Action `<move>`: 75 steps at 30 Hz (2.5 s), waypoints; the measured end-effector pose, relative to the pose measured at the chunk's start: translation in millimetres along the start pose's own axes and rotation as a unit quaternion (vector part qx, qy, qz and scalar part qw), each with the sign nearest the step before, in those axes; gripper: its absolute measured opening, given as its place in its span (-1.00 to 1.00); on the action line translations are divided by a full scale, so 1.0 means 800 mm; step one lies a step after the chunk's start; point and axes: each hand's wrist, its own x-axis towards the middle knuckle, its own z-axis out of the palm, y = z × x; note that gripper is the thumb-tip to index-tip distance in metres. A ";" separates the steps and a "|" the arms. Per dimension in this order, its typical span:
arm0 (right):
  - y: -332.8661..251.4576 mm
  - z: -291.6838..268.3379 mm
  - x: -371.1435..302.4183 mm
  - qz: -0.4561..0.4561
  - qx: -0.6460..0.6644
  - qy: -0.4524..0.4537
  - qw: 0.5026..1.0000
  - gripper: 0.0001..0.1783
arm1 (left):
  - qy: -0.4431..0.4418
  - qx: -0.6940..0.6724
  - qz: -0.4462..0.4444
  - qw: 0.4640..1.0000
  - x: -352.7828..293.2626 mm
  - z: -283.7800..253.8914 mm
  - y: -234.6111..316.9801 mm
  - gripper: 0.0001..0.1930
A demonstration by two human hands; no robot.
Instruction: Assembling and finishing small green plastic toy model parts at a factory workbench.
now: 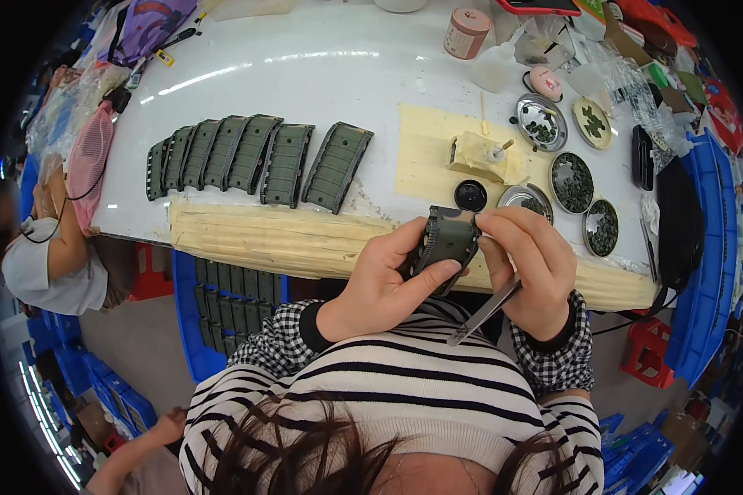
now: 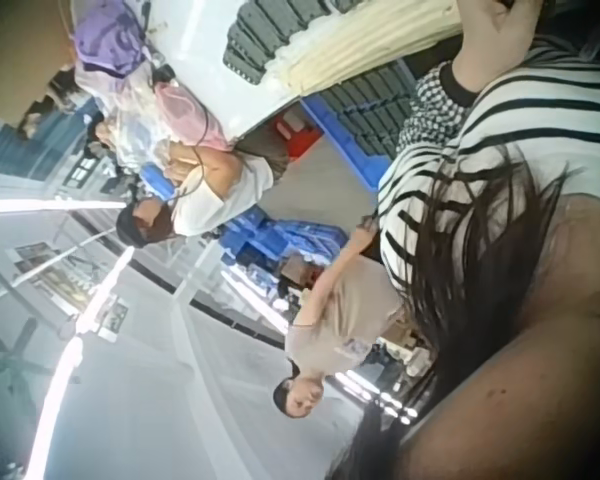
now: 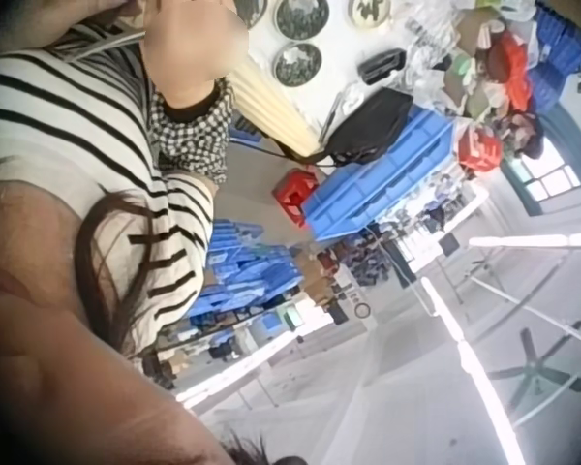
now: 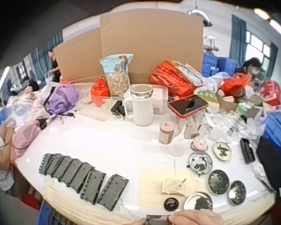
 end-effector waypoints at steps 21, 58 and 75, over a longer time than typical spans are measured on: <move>-0.005 -0.005 -0.005 0.108 0.108 0.015 0.988 -0.70 | -0.008 -0.080 -0.013 0.997 0.000 0.006 0.010 -0.61; 0.015 -0.076 0.009 0.048 0.185 -0.047 0.980 -0.59 | -0.083 -0.355 -0.174 0.915 0.003 -0.018 0.018 -0.60; 0.002 -0.070 0.029 -0.007 0.110 -0.134 0.985 -0.61 | -0.075 -0.308 -0.172 0.932 0.001 -0.017 0.028 -0.63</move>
